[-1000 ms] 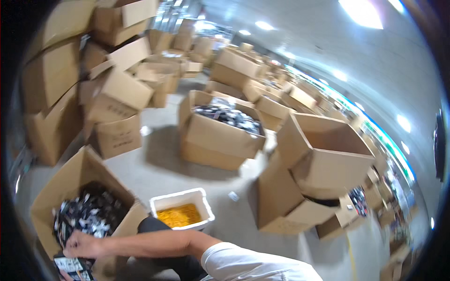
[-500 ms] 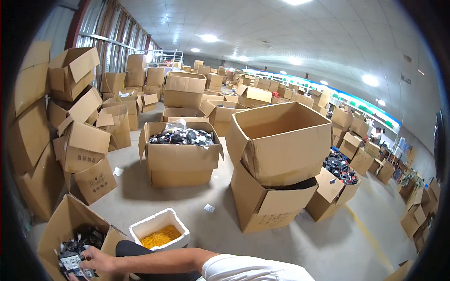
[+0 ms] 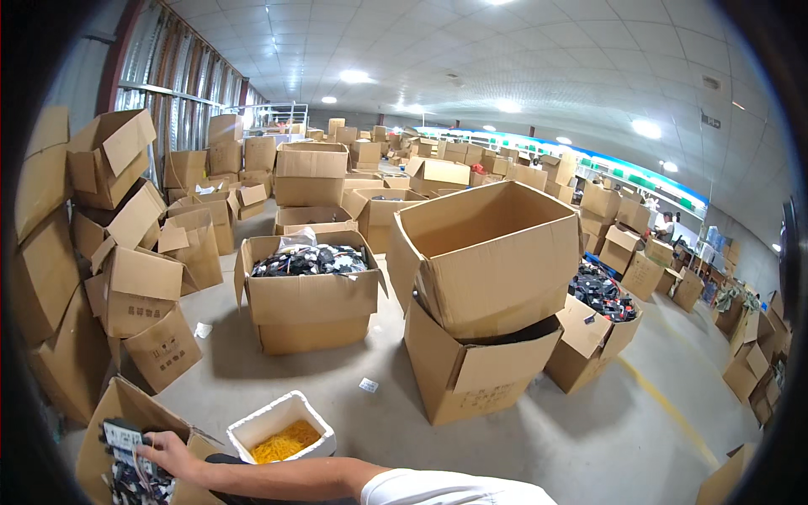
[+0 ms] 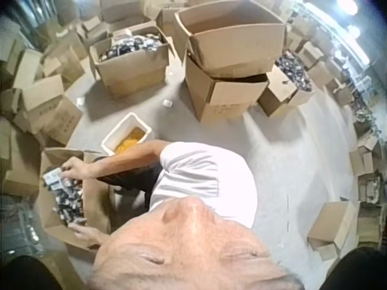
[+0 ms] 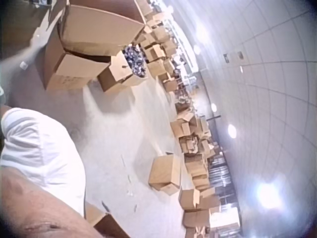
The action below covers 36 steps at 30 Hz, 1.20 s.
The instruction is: The person bundles electronic wire harnesses by picking them from a cardboard box, gathering them together, securing each group with a rubber band, and placing the bundles into another box.
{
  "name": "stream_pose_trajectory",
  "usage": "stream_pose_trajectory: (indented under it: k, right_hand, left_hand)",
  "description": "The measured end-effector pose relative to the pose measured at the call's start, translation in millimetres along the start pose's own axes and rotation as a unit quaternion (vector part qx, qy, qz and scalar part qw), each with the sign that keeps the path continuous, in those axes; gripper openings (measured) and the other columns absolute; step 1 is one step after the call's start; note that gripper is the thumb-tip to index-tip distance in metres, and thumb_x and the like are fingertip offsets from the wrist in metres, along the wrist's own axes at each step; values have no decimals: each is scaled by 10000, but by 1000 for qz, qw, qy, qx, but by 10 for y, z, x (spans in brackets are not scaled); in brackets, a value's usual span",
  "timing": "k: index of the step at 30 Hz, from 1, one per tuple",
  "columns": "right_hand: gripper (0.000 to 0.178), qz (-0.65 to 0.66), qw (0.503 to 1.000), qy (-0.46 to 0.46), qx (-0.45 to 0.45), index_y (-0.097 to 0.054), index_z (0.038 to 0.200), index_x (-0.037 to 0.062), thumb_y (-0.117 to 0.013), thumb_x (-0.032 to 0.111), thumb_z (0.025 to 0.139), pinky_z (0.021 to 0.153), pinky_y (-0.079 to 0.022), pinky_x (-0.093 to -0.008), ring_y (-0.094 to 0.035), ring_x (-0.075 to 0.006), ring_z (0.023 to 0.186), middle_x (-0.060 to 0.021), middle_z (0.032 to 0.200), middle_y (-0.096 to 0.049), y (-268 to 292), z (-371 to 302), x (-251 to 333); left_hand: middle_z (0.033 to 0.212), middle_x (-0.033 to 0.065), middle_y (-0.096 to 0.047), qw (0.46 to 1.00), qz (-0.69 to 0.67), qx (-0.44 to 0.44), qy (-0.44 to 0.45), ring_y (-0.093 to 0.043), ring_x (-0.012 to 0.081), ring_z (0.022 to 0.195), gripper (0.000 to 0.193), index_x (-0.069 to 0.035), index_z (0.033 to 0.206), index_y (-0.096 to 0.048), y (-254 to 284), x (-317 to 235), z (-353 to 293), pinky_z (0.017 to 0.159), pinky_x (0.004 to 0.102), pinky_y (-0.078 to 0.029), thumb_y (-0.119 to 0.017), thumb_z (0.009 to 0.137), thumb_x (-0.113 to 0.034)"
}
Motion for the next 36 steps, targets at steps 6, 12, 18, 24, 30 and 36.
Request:
stream_pose_trajectory:
  k: [6, 12, 18, 24, 30, 36]
  right_hand:
    - [279, 119, 991, -47, 38, -651, 990, -10, -620, 266, 971, 614, -426, -225, -484, -49, 683, 46, 786, -599, -376, -102, -62]
    - [271, 114, 986, -102, 67, -653, 1001, 26, -577, 286, 996, 550, -361, -233, -448, -54, 649, 36, 751, -562, -477, -279, -120]
    - [307, 136, 983, -94, 76, -673, 1101, 36, -587, 308, 987, 572, -402, -240, -471, -70, 672, 12, 800, -610, -476, -385, -204]
    - [322, 117, 981, -110, 110, -676, 1114, 39, -605, 320, 972, 584, -421, -250, -496, -85, 697, 6, 842, -618, -610, -400, -359]
    - [285, 113, 976, -145, 120, -683, 1069, 32, -642, 288, 952, 580, -440, -245, -524, -83, 682, -3, 811, -619, -470, -493, -354]
    - [266, 58, 977, -101, 181, -683, 999, -6, -626, 251, 955, 553, -456, -244, -542, -79, 621, -2, 730, -610, -464, -432, -399]
  left_hand:
    - [1459, 138, -422, 965, -242, 98, -31, -405, 304, 1318, 654, -103, 1420, -447, -393, -147, -14, 1131, 428, -285, -452, 965, -573]
    - [1582, 124, -285, 861, -457, 212, -67, -281, 366, 1431, 810, -165, 1512, -335, -792, -458, -139, 1216, 480, -179, -466, 906, -686]
    - [1567, 56, -337, 382, -873, 276, 125, -303, 228, 1423, 485, -81, 1481, -365, -603, -30, 123, 1204, 404, -134, -338, 1052, -305]
    - [1510, 68, -429, 42, -953, 133, 268, -341, 278, 1409, 439, -46, 1422, -451, -506, 244, 132, 1206, 525, -81, -320, 1020, -162]
    - [1447, 81, -497, 56, -961, 157, 220, -394, 300, 1366, 406, -48, 1347, -533, -297, 1005, 851, 1197, 555, -92, -326, 1006, -125]
    - [1356, 100, -567, 568, -772, 286, 12, -495, 237, 1253, 353, -75, 1303, -555, -320, 76, 273, 1163, 499, -193, -379, 1018, -188]
Point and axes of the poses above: each hand's wrist, its own z-axis towards the middle knuckle, its own y-axis out of the back of the hand, x = y × z, the point moved 10 cm from there along z, towards the middle knuckle
